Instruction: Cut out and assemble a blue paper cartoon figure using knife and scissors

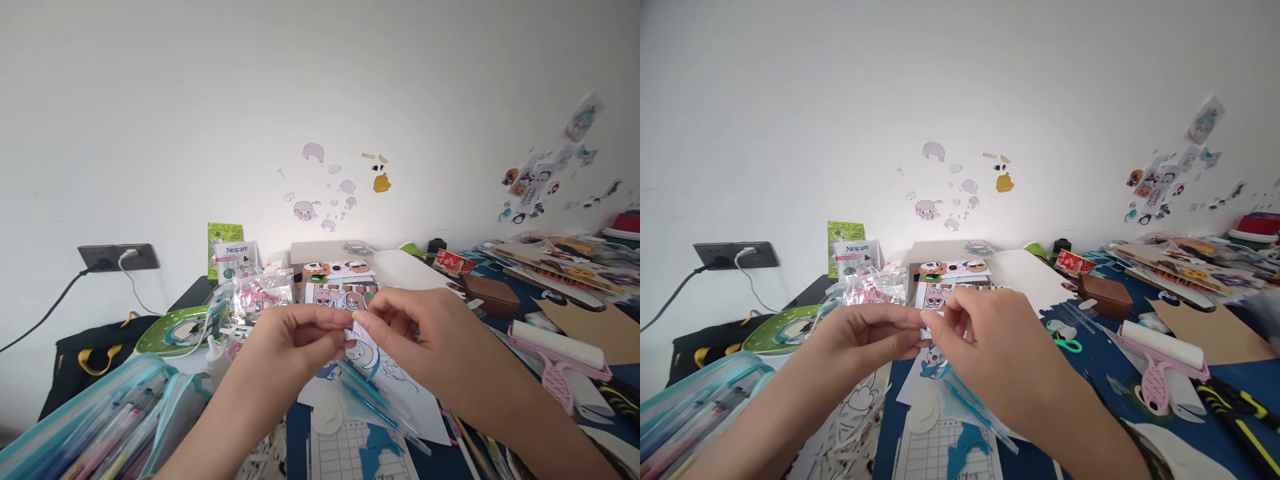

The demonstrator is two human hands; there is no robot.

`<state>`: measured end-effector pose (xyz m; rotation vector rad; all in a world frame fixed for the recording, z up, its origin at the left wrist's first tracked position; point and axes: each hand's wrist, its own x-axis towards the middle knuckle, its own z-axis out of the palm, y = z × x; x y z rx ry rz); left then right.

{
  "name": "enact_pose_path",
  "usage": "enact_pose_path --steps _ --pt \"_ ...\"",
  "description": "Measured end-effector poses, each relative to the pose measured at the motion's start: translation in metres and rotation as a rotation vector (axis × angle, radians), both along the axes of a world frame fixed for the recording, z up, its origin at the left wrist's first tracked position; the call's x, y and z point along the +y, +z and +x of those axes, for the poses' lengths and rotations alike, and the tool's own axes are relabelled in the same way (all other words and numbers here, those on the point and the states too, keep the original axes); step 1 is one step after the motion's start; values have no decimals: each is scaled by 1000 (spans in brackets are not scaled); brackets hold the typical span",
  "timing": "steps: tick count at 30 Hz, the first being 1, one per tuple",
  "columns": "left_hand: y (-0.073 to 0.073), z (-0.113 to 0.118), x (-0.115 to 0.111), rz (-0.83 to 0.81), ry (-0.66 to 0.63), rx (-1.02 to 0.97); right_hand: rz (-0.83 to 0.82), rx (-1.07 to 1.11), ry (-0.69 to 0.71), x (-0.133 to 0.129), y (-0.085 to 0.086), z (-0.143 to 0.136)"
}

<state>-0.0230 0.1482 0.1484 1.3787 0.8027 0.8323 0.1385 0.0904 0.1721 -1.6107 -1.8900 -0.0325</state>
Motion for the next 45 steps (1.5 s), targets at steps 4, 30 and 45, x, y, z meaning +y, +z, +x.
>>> enact_pose_path --steps 4,30,45 --pt "2 -3 2 -66 41 -60 -39 36 25 -2 2 1" --pt "4 -4 4 -351 -151 -266 -228 109 206 0 -1 12" --pt "3 -7 5 -405 -240 -260 -305 194 342 -1 5 16"
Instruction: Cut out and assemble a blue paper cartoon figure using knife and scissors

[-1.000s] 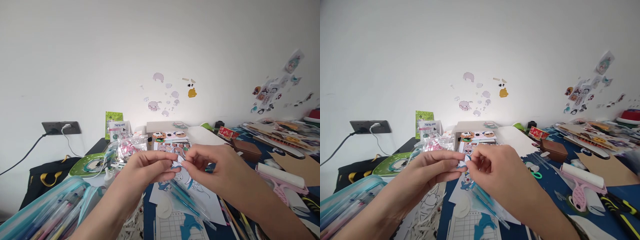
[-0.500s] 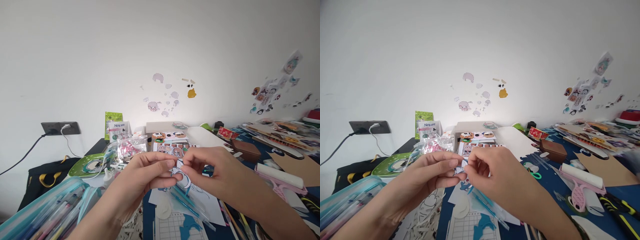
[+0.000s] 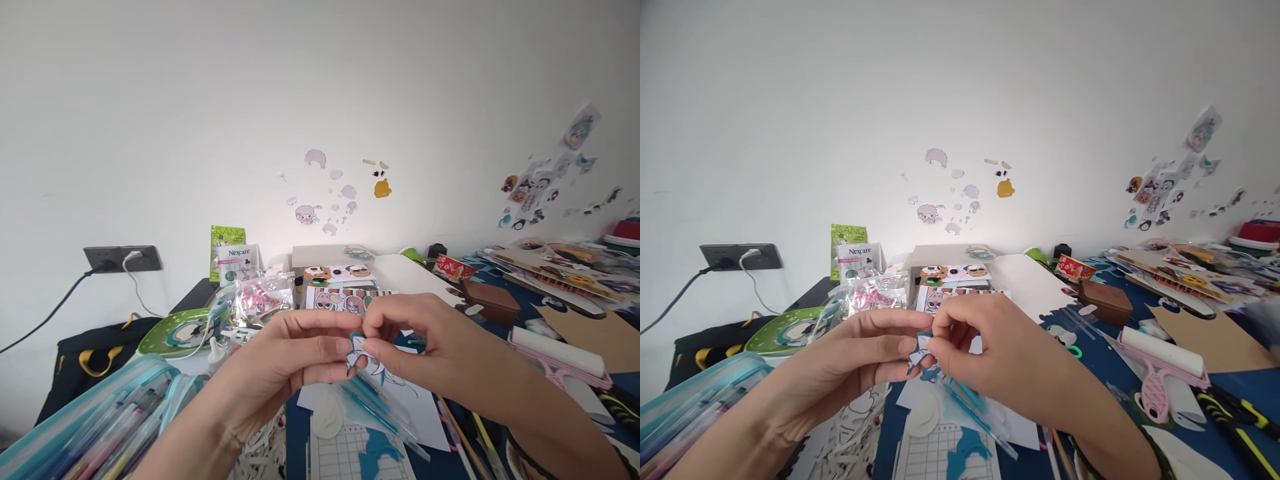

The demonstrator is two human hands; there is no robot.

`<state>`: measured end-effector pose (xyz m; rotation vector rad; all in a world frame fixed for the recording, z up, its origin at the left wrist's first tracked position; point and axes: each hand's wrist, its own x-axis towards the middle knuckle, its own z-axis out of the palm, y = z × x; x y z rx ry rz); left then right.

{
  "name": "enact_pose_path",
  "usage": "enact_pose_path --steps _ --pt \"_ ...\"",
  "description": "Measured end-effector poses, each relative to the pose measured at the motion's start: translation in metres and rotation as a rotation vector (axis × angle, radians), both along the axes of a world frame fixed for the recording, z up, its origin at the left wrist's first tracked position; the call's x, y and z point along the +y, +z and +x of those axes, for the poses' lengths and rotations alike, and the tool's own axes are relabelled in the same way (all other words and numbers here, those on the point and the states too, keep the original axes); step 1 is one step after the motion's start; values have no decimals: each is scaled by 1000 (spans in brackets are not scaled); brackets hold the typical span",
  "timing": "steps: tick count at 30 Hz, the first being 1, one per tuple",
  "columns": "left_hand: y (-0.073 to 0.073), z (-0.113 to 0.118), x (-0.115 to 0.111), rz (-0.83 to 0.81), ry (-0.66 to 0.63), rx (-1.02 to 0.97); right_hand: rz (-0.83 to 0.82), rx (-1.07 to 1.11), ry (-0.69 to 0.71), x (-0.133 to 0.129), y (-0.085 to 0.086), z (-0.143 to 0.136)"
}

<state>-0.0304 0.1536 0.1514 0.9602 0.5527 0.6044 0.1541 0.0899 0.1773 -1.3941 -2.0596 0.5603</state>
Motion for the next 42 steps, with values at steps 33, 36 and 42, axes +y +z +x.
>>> enact_pose_path --steps 33,36,42 --pt "2 4 -8 230 15 73 -174 133 -85 -3 1 6" --pt "0 3 -7 232 34 69 -166 169 -110 -4 -1 5" --pt "0 0 -4 255 104 11 -121 327 -61 -3 -1 1"
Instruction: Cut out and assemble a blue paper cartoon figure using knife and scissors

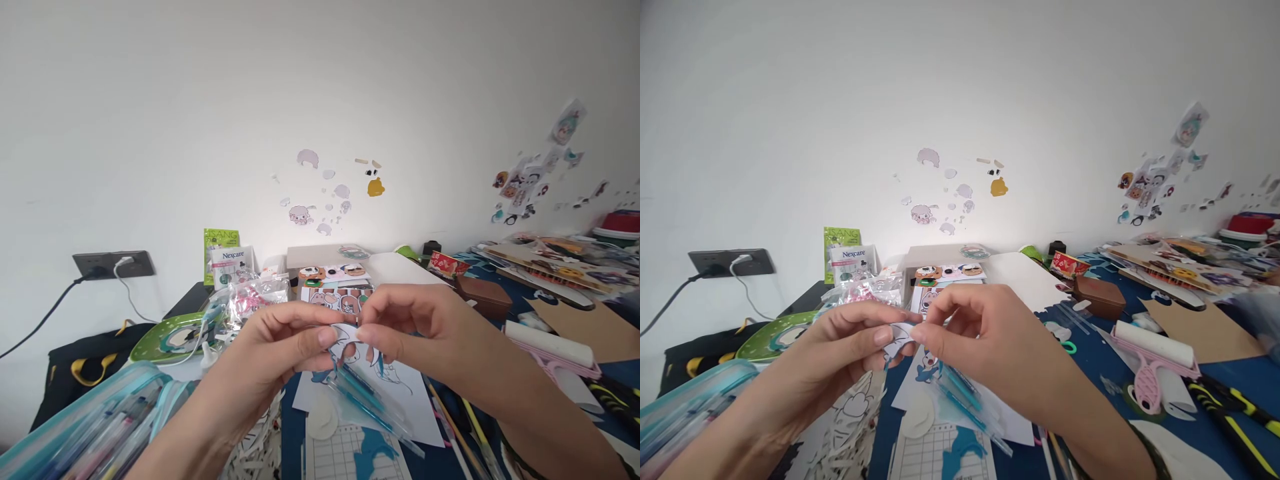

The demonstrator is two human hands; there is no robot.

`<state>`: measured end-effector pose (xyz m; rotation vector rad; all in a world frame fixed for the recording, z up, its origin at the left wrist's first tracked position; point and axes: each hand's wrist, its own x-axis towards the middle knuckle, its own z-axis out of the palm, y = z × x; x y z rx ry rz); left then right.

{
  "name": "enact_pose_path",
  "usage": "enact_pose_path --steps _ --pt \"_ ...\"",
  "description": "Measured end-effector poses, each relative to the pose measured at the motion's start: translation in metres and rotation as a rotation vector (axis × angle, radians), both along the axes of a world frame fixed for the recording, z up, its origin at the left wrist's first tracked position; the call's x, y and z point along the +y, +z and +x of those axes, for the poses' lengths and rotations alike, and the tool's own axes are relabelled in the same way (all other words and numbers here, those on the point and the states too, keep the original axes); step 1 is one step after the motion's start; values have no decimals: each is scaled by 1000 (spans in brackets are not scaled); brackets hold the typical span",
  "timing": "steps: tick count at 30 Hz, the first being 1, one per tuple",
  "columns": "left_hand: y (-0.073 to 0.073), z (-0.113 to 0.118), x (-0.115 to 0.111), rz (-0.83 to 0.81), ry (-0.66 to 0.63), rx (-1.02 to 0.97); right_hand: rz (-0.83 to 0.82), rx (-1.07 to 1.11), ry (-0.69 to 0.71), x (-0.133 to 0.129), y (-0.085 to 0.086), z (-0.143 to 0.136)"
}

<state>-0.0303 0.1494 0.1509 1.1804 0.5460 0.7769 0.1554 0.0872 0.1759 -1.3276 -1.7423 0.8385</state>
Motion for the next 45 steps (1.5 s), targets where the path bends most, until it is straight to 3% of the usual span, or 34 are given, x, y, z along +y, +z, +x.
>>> enact_pose_path --steps 10,18,45 --pt "0 -3 1 113 -38 -3 -51 57 58 3 -2 2" --pt "3 -6 -1 238 10 48 -74 140 70 2 -2 3" --pt "3 -6 -1 185 -22 -6 82 66 -37 -9 1 -8"
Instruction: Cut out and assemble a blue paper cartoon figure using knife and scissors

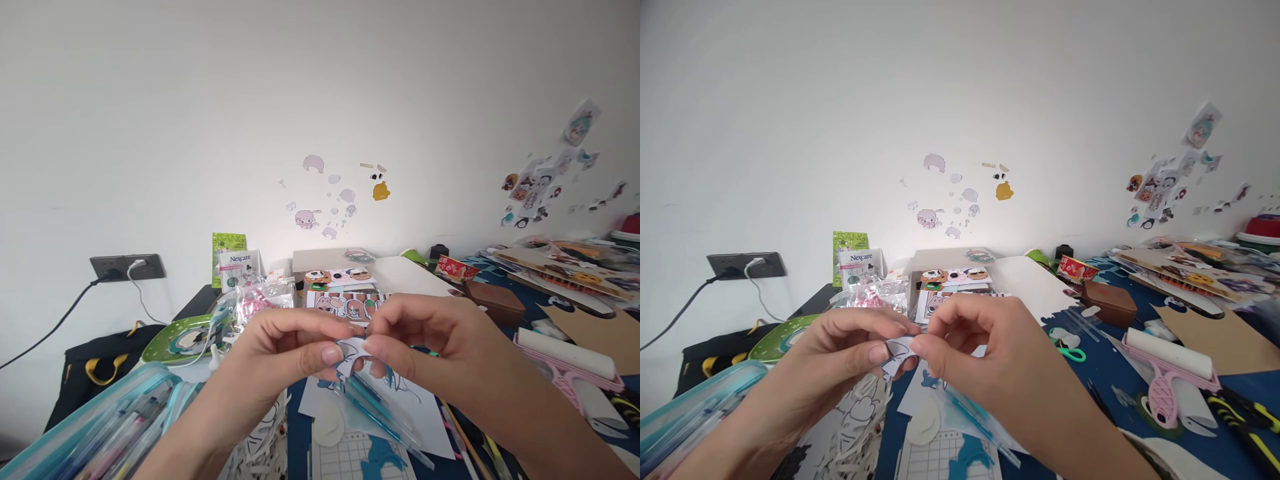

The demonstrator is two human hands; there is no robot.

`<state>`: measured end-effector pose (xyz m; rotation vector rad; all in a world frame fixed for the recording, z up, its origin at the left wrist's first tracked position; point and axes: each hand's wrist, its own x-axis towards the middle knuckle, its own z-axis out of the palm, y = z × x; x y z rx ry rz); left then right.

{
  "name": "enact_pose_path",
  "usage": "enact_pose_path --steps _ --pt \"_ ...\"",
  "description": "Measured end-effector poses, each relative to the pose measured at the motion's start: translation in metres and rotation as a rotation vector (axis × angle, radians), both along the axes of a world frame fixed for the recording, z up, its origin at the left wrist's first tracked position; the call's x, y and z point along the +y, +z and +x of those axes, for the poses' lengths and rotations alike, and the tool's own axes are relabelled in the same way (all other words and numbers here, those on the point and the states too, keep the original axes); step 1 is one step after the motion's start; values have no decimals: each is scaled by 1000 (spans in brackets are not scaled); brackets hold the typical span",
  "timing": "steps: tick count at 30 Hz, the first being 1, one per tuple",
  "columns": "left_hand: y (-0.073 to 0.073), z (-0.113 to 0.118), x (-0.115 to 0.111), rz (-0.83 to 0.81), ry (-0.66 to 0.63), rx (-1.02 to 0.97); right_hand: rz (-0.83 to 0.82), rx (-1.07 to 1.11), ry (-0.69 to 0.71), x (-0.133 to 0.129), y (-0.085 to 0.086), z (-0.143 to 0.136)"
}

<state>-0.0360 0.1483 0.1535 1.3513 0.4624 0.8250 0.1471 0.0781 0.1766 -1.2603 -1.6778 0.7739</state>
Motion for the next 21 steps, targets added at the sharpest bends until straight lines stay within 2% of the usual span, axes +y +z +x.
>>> enact_pose_path --steps 15,21 --pt "-4 0 3 96 -31 3 81 -57 -134 -4 -1 -9" --pt "-7 1 2 68 -27 -19 162 -89 -156 -3 -2 -10"
